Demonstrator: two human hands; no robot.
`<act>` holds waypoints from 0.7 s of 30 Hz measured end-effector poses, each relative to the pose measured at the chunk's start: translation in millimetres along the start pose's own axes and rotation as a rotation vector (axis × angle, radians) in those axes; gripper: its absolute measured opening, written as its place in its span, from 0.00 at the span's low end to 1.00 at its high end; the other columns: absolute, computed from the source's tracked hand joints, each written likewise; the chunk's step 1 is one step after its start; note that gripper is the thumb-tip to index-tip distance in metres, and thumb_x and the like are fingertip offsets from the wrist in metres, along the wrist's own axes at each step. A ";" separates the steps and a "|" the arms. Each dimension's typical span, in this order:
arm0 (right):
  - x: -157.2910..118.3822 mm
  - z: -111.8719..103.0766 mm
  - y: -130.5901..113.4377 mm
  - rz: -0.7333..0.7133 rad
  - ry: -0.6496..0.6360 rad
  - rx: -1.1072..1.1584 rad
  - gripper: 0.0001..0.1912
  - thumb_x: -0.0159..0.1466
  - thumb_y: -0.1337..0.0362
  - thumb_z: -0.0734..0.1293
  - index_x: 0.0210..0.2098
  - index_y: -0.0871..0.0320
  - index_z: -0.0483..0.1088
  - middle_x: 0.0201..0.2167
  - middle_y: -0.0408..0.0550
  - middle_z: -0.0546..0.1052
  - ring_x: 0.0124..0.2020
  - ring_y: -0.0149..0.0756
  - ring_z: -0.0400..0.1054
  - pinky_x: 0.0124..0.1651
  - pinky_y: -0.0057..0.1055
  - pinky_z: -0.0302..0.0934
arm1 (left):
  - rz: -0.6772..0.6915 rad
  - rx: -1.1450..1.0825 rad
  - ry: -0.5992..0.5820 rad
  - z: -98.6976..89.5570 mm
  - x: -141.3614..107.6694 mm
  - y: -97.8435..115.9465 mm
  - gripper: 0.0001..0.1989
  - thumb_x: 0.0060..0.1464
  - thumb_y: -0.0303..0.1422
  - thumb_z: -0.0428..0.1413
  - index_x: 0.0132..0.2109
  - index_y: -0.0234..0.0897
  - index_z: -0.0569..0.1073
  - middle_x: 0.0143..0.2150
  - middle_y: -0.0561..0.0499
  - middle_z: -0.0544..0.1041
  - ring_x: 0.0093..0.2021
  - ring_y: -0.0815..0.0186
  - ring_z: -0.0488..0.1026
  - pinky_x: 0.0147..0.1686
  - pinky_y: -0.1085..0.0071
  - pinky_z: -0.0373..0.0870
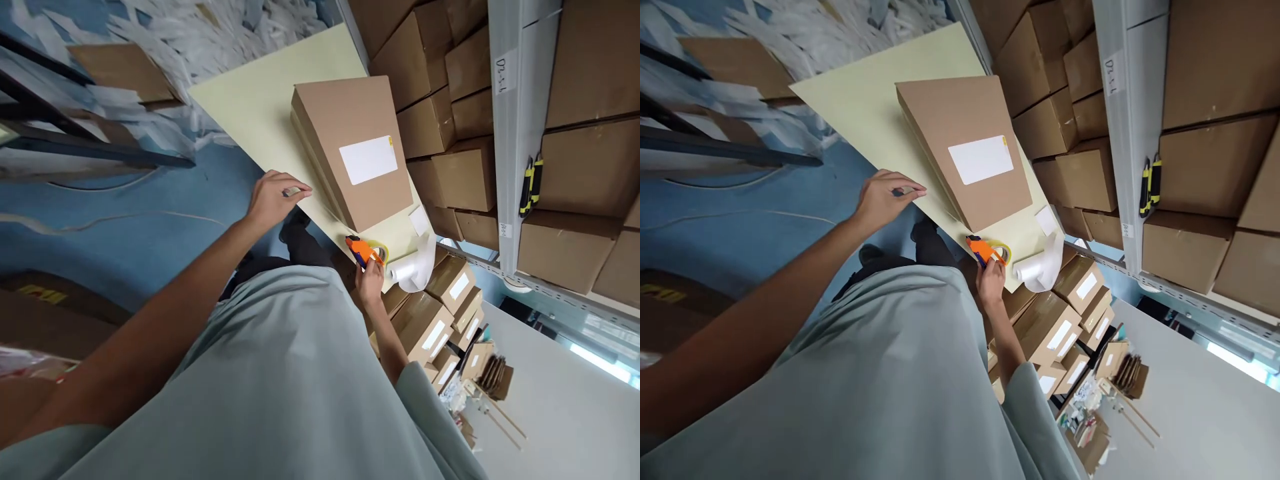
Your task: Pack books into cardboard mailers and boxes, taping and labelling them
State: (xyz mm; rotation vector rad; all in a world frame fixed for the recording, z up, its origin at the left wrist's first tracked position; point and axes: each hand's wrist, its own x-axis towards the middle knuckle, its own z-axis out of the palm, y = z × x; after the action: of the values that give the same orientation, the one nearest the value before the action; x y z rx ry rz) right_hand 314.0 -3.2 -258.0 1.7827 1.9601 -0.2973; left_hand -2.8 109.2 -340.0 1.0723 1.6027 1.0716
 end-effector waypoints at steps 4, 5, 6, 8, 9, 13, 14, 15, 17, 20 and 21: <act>4.3 13.6 -9.0 0.078 -0.013 -0.021 0.15 0.82 0.62 0.61 0.57 0.69 0.71 0.51 0.72 0.84 0.57 0.52 0.79 0.70 0.45 0.66 | 0.007 -0.023 0.035 19.8 12.2 -2.0 0.15 0.65 0.53 0.63 0.39 0.51 0.87 0.47 0.49 0.87 0.56 0.51 0.79 0.70 0.48 0.70; 4.3 16.2 -11.3 0.093 -0.008 -0.022 0.15 0.82 0.62 0.61 0.57 0.69 0.71 0.52 0.72 0.83 0.57 0.51 0.80 0.70 0.45 0.66 | 0.000 -0.028 0.042 23.9 13.7 -1.0 0.15 0.66 0.52 0.63 0.41 0.50 0.87 0.47 0.50 0.87 0.57 0.52 0.78 0.71 0.49 0.69; 3.9 18.7 -13.6 0.102 0.001 -0.021 0.15 0.82 0.62 0.61 0.57 0.69 0.71 0.52 0.73 0.84 0.57 0.51 0.80 0.70 0.45 0.66 | -0.015 -0.035 0.047 27.9 14.2 0.5 0.14 0.67 0.51 0.63 0.43 0.49 0.87 0.48 0.52 0.87 0.58 0.54 0.77 0.72 0.50 0.68; 2.3 22.9 -18.0 0.107 0.030 -0.011 0.15 0.82 0.63 0.62 0.59 0.69 0.71 0.52 0.73 0.84 0.59 0.53 0.80 0.70 0.47 0.67 | -0.062 -0.050 0.073 36.4 12.5 5.0 0.14 0.68 0.49 0.64 0.47 0.46 0.86 0.49 0.53 0.87 0.62 0.56 0.75 0.73 0.52 0.66; 1.3 24.7 -20.3 0.104 0.048 0.000 0.16 0.82 0.63 0.62 0.60 0.70 0.70 0.52 0.74 0.84 0.59 0.53 0.80 0.69 0.48 0.67 | -0.087 -0.054 0.100 41.2 10.6 7.8 0.14 0.68 0.48 0.64 0.48 0.45 0.86 0.50 0.53 0.87 0.63 0.56 0.75 0.74 0.52 0.65; -1.6 28.9 -31.0 0.091 0.108 0.082 0.16 0.82 0.63 0.61 0.60 0.70 0.70 0.52 0.74 0.84 0.58 0.54 0.80 0.70 0.49 0.67 | -0.141 -0.065 0.248 64.1 4.0 17.8 0.12 0.69 0.41 0.63 0.51 0.42 0.86 0.56 0.46 0.85 0.63 0.52 0.78 0.73 0.50 0.66; -1.6 29.1 -34.0 0.087 0.114 0.098 0.16 0.82 0.63 0.61 0.60 0.69 0.70 0.52 0.74 0.84 0.57 0.54 0.80 0.70 0.49 0.67 | -0.153 -0.088 0.280 69.9 4.3 18.6 0.14 0.70 0.42 0.62 0.54 0.41 0.86 0.59 0.43 0.84 0.65 0.51 0.78 0.72 0.51 0.68; -1.2 29.0 -36.9 0.083 0.117 0.109 0.16 0.82 0.63 0.61 0.60 0.69 0.70 0.53 0.74 0.84 0.58 0.53 0.80 0.70 0.49 0.66 | -0.171 -0.123 0.310 75.1 5.7 18.4 0.17 0.71 0.44 0.62 0.57 0.40 0.84 0.62 0.42 0.82 0.68 0.51 0.77 0.71 0.52 0.69; 0.1 27.7 -42.0 0.076 0.122 0.119 0.16 0.82 0.63 0.61 0.61 0.70 0.69 0.55 0.75 0.84 0.60 0.53 0.79 0.71 0.49 0.66 | -0.235 -0.206 0.391 83.0 10.4 15.9 0.29 0.71 0.52 0.60 0.66 0.35 0.79 0.69 0.38 0.76 0.74 0.49 0.71 0.70 0.53 0.71; 2.1 24.5 -46.4 0.082 0.138 0.124 0.18 0.82 0.63 0.61 0.63 0.71 0.69 0.56 0.74 0.84 0.61 0.52 0.79 0.72 0.49 0.66 | -0.352 -0.327 0.515 90.4 13.4 13.6 0.42 0.69 0.61 0.59 0.74 0.35 0.70 0.76 0.32 0.69 0.75 0.46 0.72 0.70 0.52 0.73; 2.5 23.7 -46.9 0.089 0.140 0.122 0.17 0.82 0.63 0.61 0.62 0.70 0.69 0.55 0.74 0.84 0.60 0.52 0.80 0.71 0.48 0.67 | -0.365 -0.364 0.530 93.4 11.5 15.5 0.43 0.68 0.62 0.59 0.75 0.37 0.68 0.78 0.30 0.68 0.74 0.46 0.73 0.72 0.51 0.73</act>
State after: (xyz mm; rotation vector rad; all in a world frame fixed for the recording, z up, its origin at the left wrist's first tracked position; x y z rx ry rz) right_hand 272.6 -18.1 -286.8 2.0117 1.9875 -0.2744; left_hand 87.1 140.0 -347.9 0.2431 1.8203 1.3911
